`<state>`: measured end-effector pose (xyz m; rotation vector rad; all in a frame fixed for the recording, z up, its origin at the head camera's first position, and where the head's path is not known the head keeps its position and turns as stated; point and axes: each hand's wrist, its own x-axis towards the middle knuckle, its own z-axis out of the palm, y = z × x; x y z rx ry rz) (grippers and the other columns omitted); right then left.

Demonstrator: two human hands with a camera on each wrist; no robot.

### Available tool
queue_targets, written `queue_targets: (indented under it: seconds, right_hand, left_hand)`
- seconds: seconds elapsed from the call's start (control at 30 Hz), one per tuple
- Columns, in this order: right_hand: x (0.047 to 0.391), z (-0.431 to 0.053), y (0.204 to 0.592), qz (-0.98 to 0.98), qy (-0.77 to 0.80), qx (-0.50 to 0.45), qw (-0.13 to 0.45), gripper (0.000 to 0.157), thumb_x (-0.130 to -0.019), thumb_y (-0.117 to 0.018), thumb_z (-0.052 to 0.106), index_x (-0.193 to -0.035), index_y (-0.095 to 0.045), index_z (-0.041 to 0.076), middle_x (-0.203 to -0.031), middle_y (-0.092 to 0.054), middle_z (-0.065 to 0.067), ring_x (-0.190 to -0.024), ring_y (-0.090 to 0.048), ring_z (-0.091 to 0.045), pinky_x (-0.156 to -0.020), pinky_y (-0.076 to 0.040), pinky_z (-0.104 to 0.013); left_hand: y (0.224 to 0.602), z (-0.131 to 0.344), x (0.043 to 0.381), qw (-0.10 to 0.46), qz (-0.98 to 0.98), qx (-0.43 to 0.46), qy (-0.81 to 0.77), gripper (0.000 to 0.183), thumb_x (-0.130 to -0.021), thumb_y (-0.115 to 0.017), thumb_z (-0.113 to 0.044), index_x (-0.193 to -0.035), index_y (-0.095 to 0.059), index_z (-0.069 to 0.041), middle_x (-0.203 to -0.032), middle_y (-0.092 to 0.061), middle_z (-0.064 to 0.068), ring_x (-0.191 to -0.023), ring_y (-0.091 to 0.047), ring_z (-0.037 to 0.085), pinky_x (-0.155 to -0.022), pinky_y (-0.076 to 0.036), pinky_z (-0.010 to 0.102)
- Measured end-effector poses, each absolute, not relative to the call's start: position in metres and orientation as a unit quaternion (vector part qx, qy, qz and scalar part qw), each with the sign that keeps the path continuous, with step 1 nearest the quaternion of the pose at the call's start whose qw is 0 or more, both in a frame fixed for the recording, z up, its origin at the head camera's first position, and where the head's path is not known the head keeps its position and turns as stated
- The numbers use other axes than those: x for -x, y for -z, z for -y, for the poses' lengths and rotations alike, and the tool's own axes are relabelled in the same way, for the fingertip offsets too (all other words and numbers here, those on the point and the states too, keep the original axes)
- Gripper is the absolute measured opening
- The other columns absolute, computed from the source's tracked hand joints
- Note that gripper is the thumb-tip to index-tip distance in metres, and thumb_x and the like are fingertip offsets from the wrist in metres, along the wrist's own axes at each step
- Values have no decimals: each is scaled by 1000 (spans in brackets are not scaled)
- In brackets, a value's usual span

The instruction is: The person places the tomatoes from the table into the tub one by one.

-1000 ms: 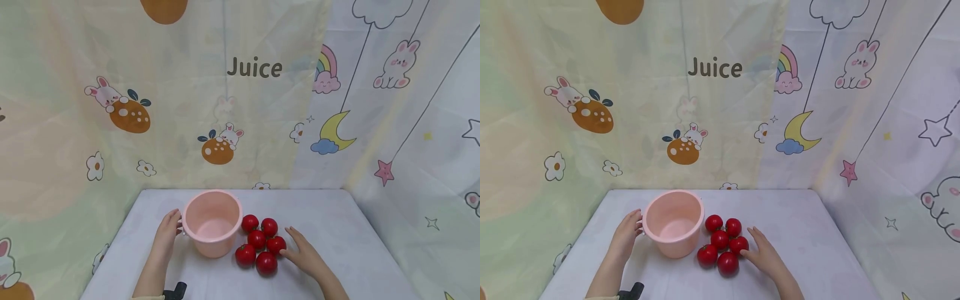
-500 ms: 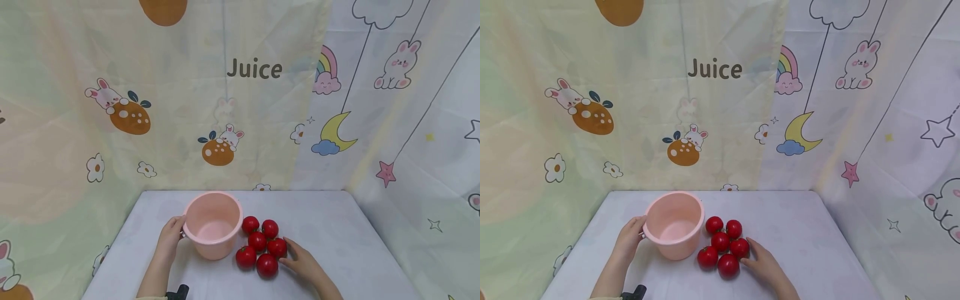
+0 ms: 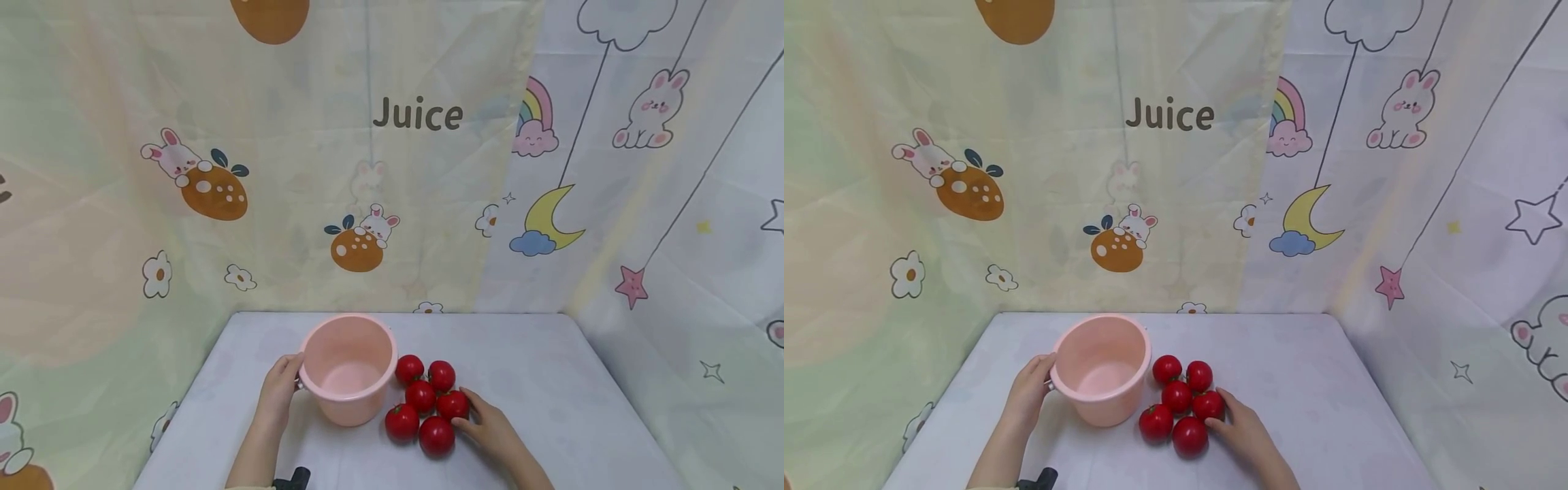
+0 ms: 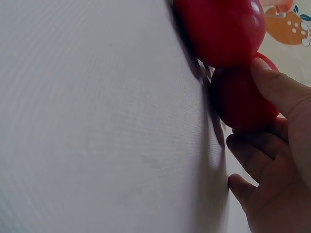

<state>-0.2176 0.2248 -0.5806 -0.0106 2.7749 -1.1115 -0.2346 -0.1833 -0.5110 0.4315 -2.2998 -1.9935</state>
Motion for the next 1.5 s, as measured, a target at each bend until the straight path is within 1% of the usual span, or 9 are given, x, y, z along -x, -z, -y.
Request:
queue_targets:
  seconds: [0.1, 0.4, 0.63, 0.73, 0.9, 1.03, 1.17, 1.33, 1.5]
  right_hand:
    - [219, -224, 581, -927, 367, 0, 75, 85, -74, -77, 56, -145, -48, 18, -143, -56, -11, -136, -46, -39, -103, -43, -59]
    - [222, -225, 583, -924, 377, 1, 65, 84, -73, -78, 55, -143, -51, 18, -139, -59, -10, -135, -49, -38, -103, -43, -58]
    - [220, -232, 572, -911, 406, 16, 63, 84, -74, -79, 53, -145, -49, 17, -138, -60, -10, -131, -54, -36, -100, -48, -54]
    - [221, -234, 559, -907, 417, 18, 58, 85, -75, -78, 55, -145, -48, 18, -138, -60, -9, -130, -55, -36, -98, -50, -52]
    - [228, -237, 534, -907, 419, 33, 32, 78, -80, -76, 50, -146, -48, 21, -141, -58, -9, -131, -53, -37, -97, -51, -50]
    - [240, -238, 505, -907, 416, 58, 16, 74, -83, -76, 46, -147, -45, 24, -144, -55, -9, -134, -51, -36, -99, -50, -50]
    - [255, -235, 472, -904, 416, 94, 0, 76, -84, -75, 47, -148, -43, 24, -147, -52, -10, -136, -49, -37, -98, -51, -50]
    - [269, -223, 438, -893, 430, 131, -7, 75, -82, -77, 45, -147, -44, 26, -146, -52, -8, -136, -49, -37, -95, -52, -49]
    - [282, -206, 422, -886, 436, 157, 11, 75, -81, -77, 50, -146, -45, 29, -147, -52, -3, -137, -48, -33, -97, -51, -50]
  left_hand:
    - [511, 184, 235, 34, 747, -138, 649, 58, -99, -47, -56, -120, -58, -3, -124, -60, 14, -114, -53, 26, -88, -44, 29]
    - [511, 183, 235, 35, 746, -138, 651, 56, -99, -47, -55, -116, -58, -3, -119, -60, 13, -107, -52, 22, -88, -44, 30]
    - [512, 183, 234, 37, 746, -139, 651, 55, -100, -47, -55, -116, -59, -3, -119, -61, 13, -105, -53, 21, -87, -44, 31]
    - [513, 183, 234, 38, 744, -140, 652, 55, -99, -47, -55, -115, -59, -4, -117, -61, 13, -103, -53, 20, -87, -44, 31]
    - [513, 184, 235, 35, 747, -140, 649, 55, -99, -47, -55, -115, -59, -4, -116, -61, 13, -102, -53, 19, -87, -44, 31]
    - [511, 185, 237, 36, 747, -138, 649, 57, -99, -46, -57, -115, -59, -4, -117, -61, 13, -103, -52, 19, -88, -43, 31]
    - [509, 187, 238, 40, 746, -137, 651, 58, -99, -46, -57, -116, -58, -3, -119, -60, 15, -104, -52, 20, -89, -42, 32]
    - [509, 186, 237, 35, 748, -141, 648, 59, -98, -46, -58, -117, -57, -4, -116, -58, 16, -102, -50, 22, -90, -40, 38]
    - [509, 184, 235, 22, 751, -150, 643, 59, -97, -45, -61, -116, -57, -7, -111, -58, 14, -99, -49, 23, -91, -38, 44]
